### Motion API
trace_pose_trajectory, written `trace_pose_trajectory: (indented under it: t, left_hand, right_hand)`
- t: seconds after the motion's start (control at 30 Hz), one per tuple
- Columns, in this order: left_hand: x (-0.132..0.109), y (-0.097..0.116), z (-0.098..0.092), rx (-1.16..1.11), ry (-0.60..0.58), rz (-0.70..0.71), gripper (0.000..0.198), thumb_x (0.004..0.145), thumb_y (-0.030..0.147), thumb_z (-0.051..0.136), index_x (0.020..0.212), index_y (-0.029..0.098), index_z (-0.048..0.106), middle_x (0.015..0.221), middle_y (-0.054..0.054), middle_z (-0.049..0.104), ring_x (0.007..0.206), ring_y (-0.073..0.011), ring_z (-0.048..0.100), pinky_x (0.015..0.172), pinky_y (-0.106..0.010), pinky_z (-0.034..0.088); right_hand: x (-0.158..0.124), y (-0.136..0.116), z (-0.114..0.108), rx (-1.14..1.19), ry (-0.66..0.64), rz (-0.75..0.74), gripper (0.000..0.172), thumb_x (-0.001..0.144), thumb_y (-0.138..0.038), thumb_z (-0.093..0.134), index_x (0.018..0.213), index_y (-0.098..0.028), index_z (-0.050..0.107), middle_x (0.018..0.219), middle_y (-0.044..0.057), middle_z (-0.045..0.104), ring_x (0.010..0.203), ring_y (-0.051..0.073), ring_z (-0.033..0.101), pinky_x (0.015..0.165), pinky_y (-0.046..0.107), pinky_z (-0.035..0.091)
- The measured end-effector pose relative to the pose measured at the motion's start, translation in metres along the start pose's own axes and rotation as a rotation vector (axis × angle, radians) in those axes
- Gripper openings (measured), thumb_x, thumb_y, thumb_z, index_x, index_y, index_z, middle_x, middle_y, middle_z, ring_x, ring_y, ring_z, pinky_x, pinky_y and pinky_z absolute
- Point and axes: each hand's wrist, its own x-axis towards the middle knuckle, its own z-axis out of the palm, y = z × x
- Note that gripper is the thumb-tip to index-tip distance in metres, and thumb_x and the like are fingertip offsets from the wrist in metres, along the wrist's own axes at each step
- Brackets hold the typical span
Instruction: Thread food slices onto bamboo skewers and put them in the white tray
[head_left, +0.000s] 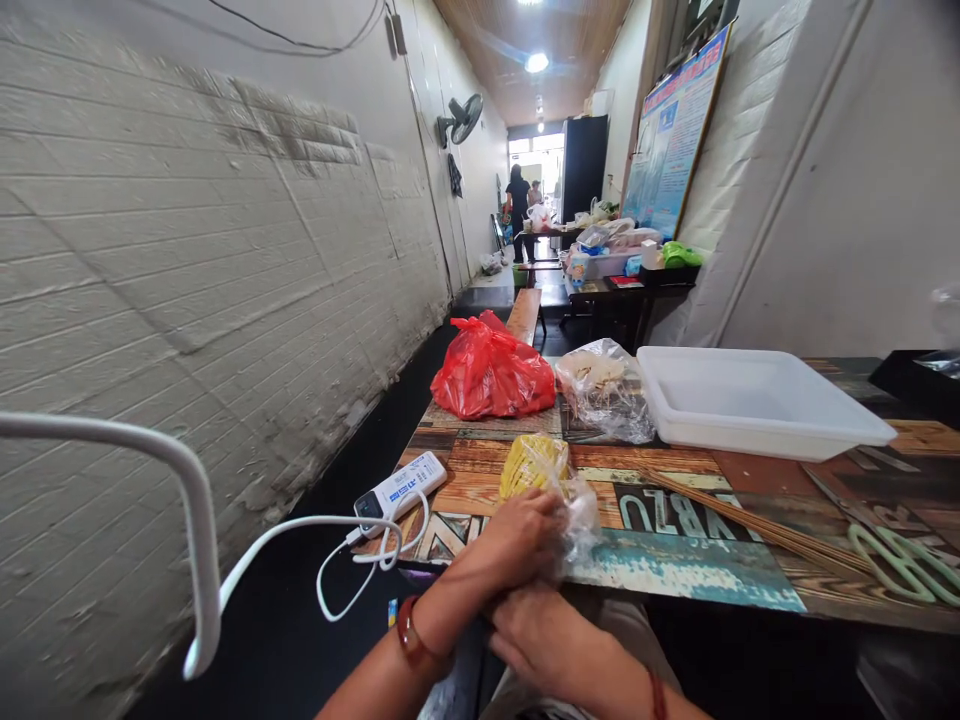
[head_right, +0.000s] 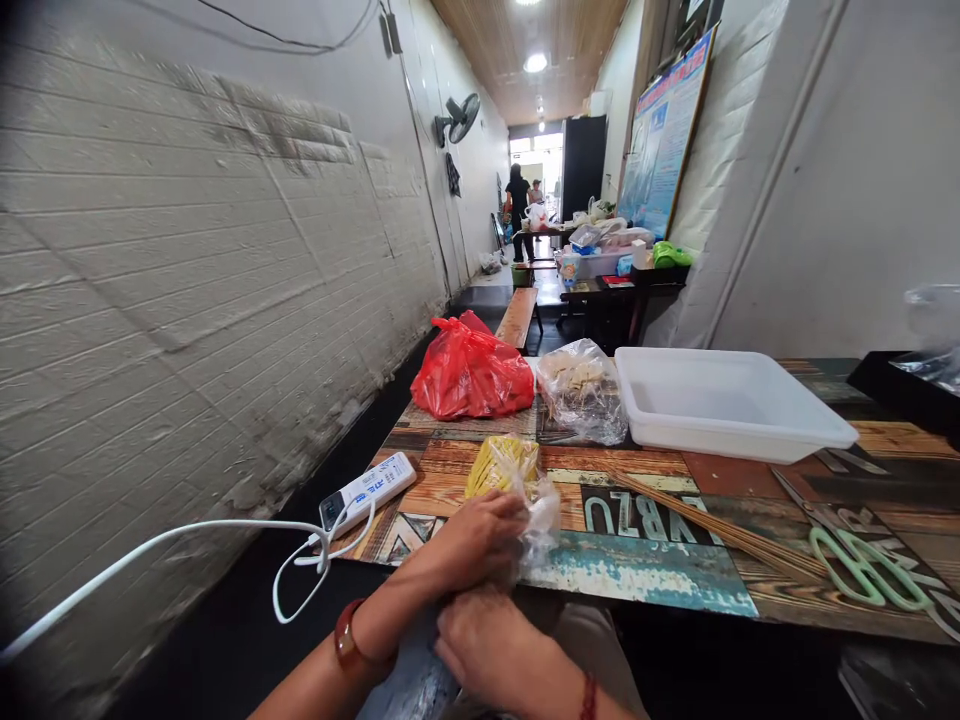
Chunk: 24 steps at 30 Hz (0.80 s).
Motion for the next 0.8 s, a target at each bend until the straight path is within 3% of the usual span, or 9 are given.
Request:
trace_pose_trajectory:
  t: [0.07, 0.1, 0.2, 0.27, 0.37, 0.53, 0.6, 0.7, 0.8]
  left_hand:
    - [-0.004, -0.003, 0.01, 0.043, -0.044, 0.011, 0.014, 0.079, 0.013, 0.052, 0.084, 0.019, 0.064, 0.097, -0.007, 0.064, 0.096, -0.0214, 0.055, 0.086, -0.033, 0.044]
    - [-0.006, -0.005, 0.015, 0.053, -0.045, 0.01, 0.015, 0.08, 0.013, 0.051, 0.085, 0.019, 0.064, 0.097, -0.007, 0.065, 0.098, -0.022, 0.055, 0.087, -0.034, 0.044]
    - [-0.015, -0.007, 0.034, 0.135, 0.014, -0.022, 0.022, 0.085, 0.017, 0.048, 0.101, 0.018, 0.064, 0.113, -0.009, 0.062, 0.112, -0.0258, 0.05, 0.094, -0.039, 0.042]
    - [-0.021, -0.009, 0.048, 0.215, 0.07, -0.045, 0.029, 0.088, 0.016, 0.044, 0.112, 0.018, 0.06, 0.123, -0.01, 0.058, 0.121, -0.0282, 0.045, 0.099, -0.045, 0.039]
    - [-0.028, -0.014, 0.069, 0.229, 0.171, -0.033, 0.034, 0.089, 0.014, 0.039, 0.118, 0.019, 0.057, 0.128, -0.009, 0.055, 0.127, -0.0251, 0.042, 0.105, -0.045, 0.037]
    - [-0.03, -0.015, 0.089, 0.169, 0.245, -0.076, 0.042, 0.09, 0.015, 0.035, 0.13, 0.019, 0.047, 0.134, -0.012, 0.051, 0.13, -0.0234, 0.039, 0.105, -0.046, 0.039]
    - [-0.033, -0.01, 0.082, 0.131, 0.213, -0.067, 0.043, 0.088, 0.016, 0.039, 0.13, 0.021, 0.048, 0.132, -0.011, 0.053, 0.128, -0.0246, 0.042, 0.105, -0.046, 0.039]
    - [-0.049, -0.003, 0.059, -0.005, 0.206, -0.025, 0.039, 0.085, 0.018, 0.044, 0.121, 0.025, 0.056, 0.122, -0.007, 0.061, 0.122, -0.0236, 0.049, 0.105, -0.044, 0.039]
    - [-0.067, -0.013, 0.033, -0.118, 0.57, -0.289, 0.028, 0.087, 0.024, 0.045, 0.109, 0.026, 0.062, 0.108, -0.007, 0.067, 0.106, -0.021, 0.06, 0.095, -0.037, 0.048]
  right_hand:
    - [-0.013, 0.004, -0.022, 0.065, 0.001, -0.079, 0.023, 0.087, -0.027, 0.049, 0.086, -0.021, 0.07, 0.083, 0.006, 0.072, 0.078, 0.021, 0.065, 0.075, 0.029, 0.047]
    - [-0.018, 0.01, -0.033, 0.124, 0.12, -0.012, 0.027, 0.091, -0.029, 0.044, 0.088, -0.023, 0.07, 0.085, 0.005, 0.072, 0.08, 0.02, 0.066, 0.076, 0.029, 0.047]
    - [-0.027, 0.038, -0.059, 0.257, 0.66, 0.315, 0.028, 0.089, -0.039, 0.048, 0.103, -0.023, 0.066, 0.104, 0.009, 0.069, 0.094, 0.023, 0.064, 0.083, 0.034, 0.048]
    - [-0.028, 0.053, -0.062, 0.443, 0.796, 0.463, 0.046, 0.082, -0.047, 0.056, 0.12, -0.021, 0.058, 0.123, 0.013, 0.06, 0.108, 0.028, 0.058, 0.091, 0.041, 0.045]
    - [-0.019, 0.053, -0.049, 0.849, 0.726, 0.472, 0.06, 0.075, -0.055, 0.062, 0.122, -0.019, 0.055, 0.125, 0.013, 0.059, 0.118, 0.028, 0.053, 0.098, 0.042, 0.041]
    - [0.003, 0.023, -0.031, 1.131, 0.657, 0.37, 0.049, 0.08, -0.048, 0.06, 0.118, -0.018, 0.056, 0.115, 0.008, 0.065, 0.112, 0.023, 0.057, 0.097, 0.037, 0.043]
    - [0.01, 0.024, -0.032, 1.065, 0.651, 0.401, 0.051, 0.075, -0.041, 0.066, 0.119, -0.018, 0.054, 0.113, 0.008, 0.066, 0.107, 0.023, 0.06, 0.096, 0.037, 0.043]
    - [0.016, 0.037, -0.032, 0.848, 0.691, 0.48, 0.056, 0.067, -0.029, 0.07, 0.119, -0.018, 0.054, 0.113, 0.009, 0.066, 0.105, 0.025, 0.06, 0.096, 0.038, 0.043]
    - [0.018, 0.05, -0.028, 0.732, 0.742, 0.501, 0.054, 0.064, -0.022, 0.068, 0.117, -0.021, 0.058, 0.114, 0.008, 0.065, 0.112, 0.027, 0.056, 0.096, 0.038, 0.043]
